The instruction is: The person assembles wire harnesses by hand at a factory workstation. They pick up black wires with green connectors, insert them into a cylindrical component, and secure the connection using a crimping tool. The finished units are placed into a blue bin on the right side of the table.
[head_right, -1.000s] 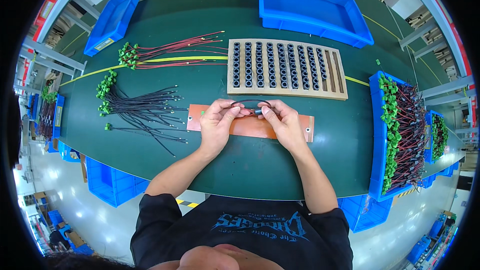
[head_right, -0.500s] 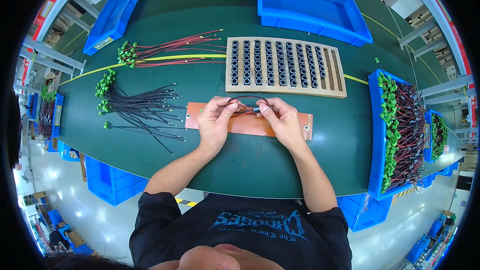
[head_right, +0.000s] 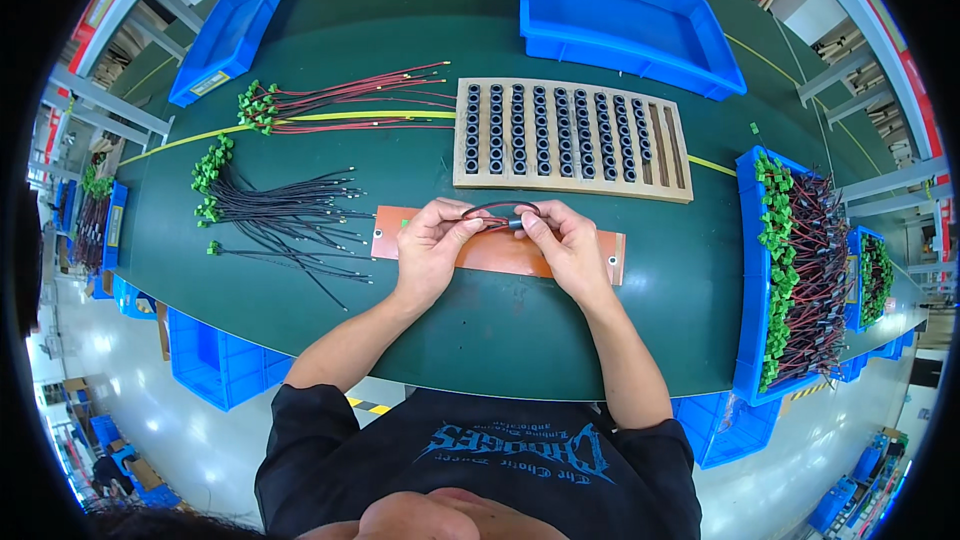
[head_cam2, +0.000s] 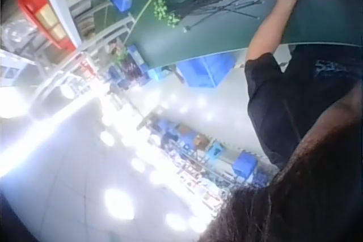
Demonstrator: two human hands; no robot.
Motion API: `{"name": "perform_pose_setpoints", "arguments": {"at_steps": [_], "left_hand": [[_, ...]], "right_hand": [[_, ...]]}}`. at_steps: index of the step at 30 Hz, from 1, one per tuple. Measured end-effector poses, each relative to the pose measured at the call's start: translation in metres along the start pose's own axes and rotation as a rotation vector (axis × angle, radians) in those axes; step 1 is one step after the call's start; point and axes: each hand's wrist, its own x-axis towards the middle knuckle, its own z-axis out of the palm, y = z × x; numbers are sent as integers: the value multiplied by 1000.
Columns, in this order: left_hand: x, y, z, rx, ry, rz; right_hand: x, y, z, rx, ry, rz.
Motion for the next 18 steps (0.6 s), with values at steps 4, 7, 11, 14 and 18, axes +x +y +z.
{"name": "perform_pose_setpoints", "arguments": {"at_steps": [4,7,11,14,18], "left_hand": [[0,-4,-2,14,-42,-8],[0,3,2,-13,-20,-6],[0,-1,4,-47,15,18],[1,-1,5,-41,28,24],[0,0,5,-31,26,16]], "right_hand": [[1,0,-2,5,-1,1],[0,-2,-1,27,-3,-8],[1,1,-3,16,-6,2],[1,-2,-2,43,-16,4],[2,0,-1,81,8,-23]]}}
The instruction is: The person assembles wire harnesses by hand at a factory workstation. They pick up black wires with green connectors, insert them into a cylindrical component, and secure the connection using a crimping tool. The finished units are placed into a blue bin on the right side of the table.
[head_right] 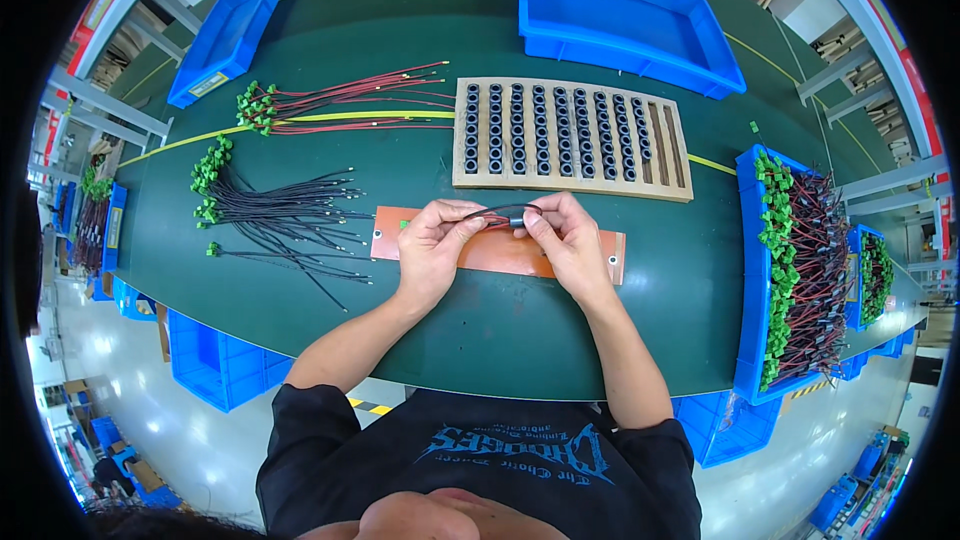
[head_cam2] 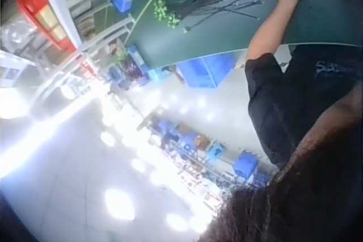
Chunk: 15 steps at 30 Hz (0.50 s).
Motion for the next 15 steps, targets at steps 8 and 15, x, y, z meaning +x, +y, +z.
{"name": "perform_pose_setpoints", "arguments": {"at_steps": [8,15], "left_hand": [[-1,2,-2,101,-103,17],[5,16,-1,486,-158,228]], "right_hand": [[0,6,-4,78,-38,-18],[2,7,-7,51,-51,-45]]}}
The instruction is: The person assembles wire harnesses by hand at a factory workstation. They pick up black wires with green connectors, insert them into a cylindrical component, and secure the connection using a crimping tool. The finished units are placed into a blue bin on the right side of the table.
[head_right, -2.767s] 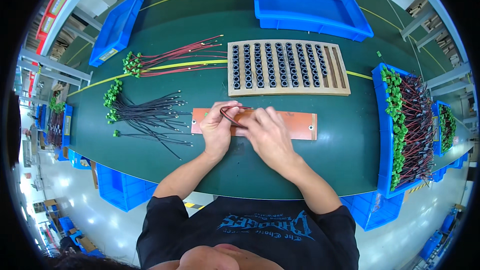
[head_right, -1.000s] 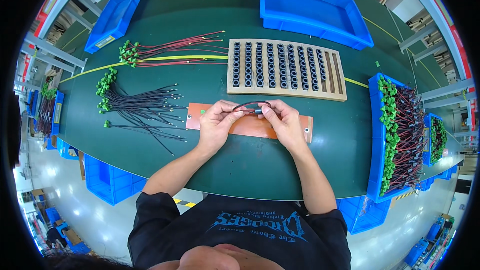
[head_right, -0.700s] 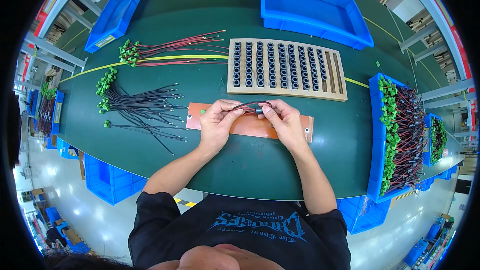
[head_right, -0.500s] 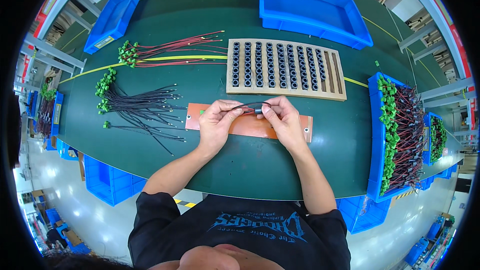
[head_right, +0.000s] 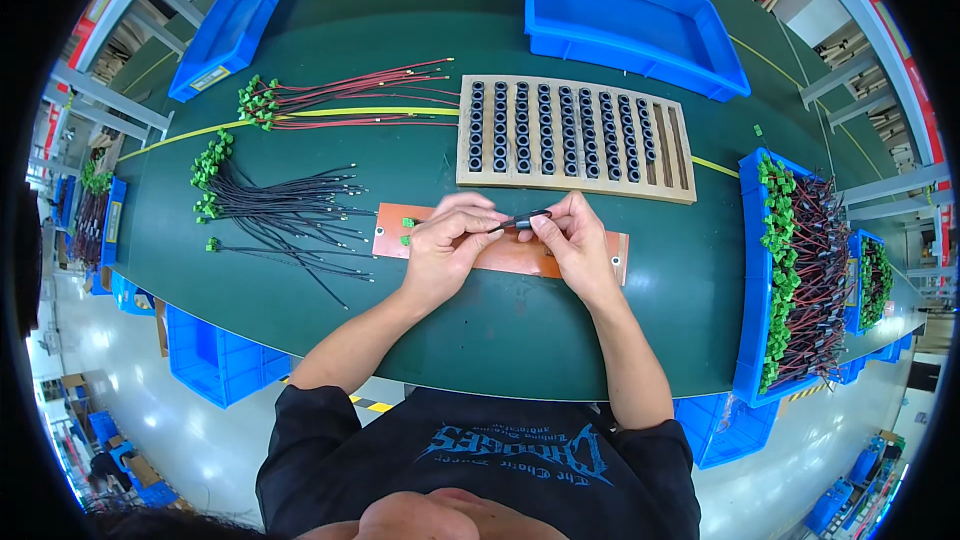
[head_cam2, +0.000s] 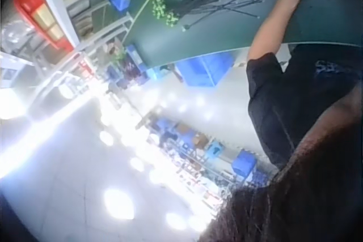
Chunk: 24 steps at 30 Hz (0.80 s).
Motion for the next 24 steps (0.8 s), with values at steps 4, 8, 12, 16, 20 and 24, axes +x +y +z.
{"name": "perform_pose_setpoints", "arguments": {"at_steps": [4,8,12,16,20,24], "left_hand": [[4,8,-4,76,-46,-17],[5,6,-5,-24,-38,-1],[1,-10,-2,-203,-29,-99],[1,-7,-3,-335,-26,-215],[2,3,-5,-474,-8,-295],[-2,-9,-4,-400,-47,-227]], "right_hand": [[-1,0,0,-7,16,20],[-2,1,-3,-43,-8,31],[-4,3,-1,-16,-35,-18],[-4,-1,2,-14,-22,-19],[-4,-2,2,4,-10,4],[-3,1,2,15,-41,-24]]}}
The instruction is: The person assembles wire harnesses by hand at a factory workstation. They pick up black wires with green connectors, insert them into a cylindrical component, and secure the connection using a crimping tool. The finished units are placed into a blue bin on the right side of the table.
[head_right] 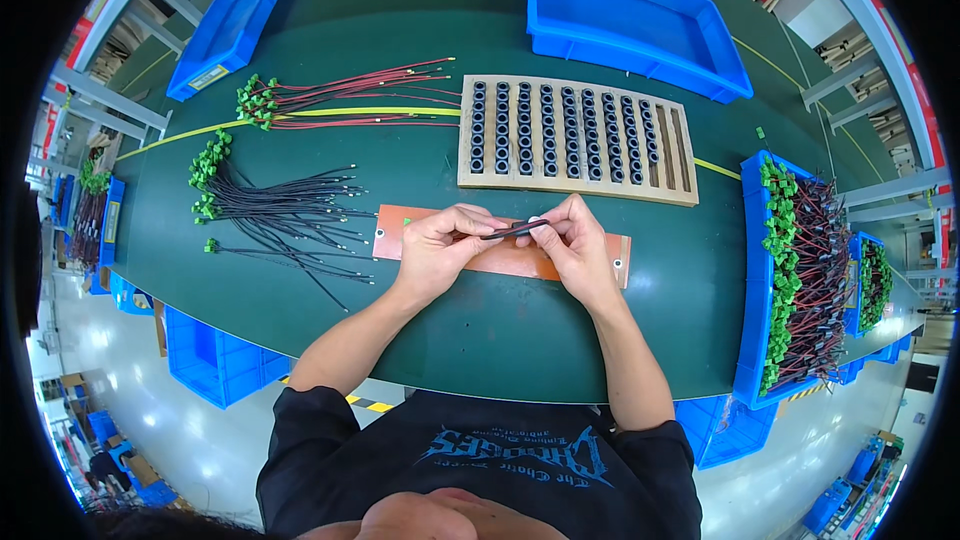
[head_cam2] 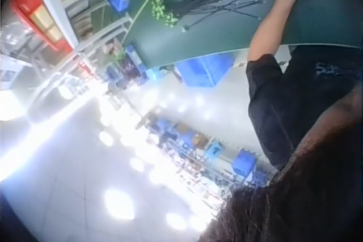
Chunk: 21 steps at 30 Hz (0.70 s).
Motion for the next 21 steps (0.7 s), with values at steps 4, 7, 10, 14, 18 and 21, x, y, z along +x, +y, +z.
{"name": "perform_pose_setpoints", "arguments": {"at_steps": [4,7,10,14,18,21], "left_hand": [[0,-5,3,121,2,73],[0,14,9,255,-31,75],[3,28,6,309,-44,115],[0,8,-3,255,-88,103],[2,22,10,210,7,61],[4,18,5,301,-63,110]], "right_hand": [[0,2,2,0,5,-21],[0,3,-1,-16,23,-33],[1,4,-2,-16,27,-34],[1,5,-3,-8,8,-41],[-1,2,-1,-52,9,-46],[0,2,-3,-71,3,-34]]}}
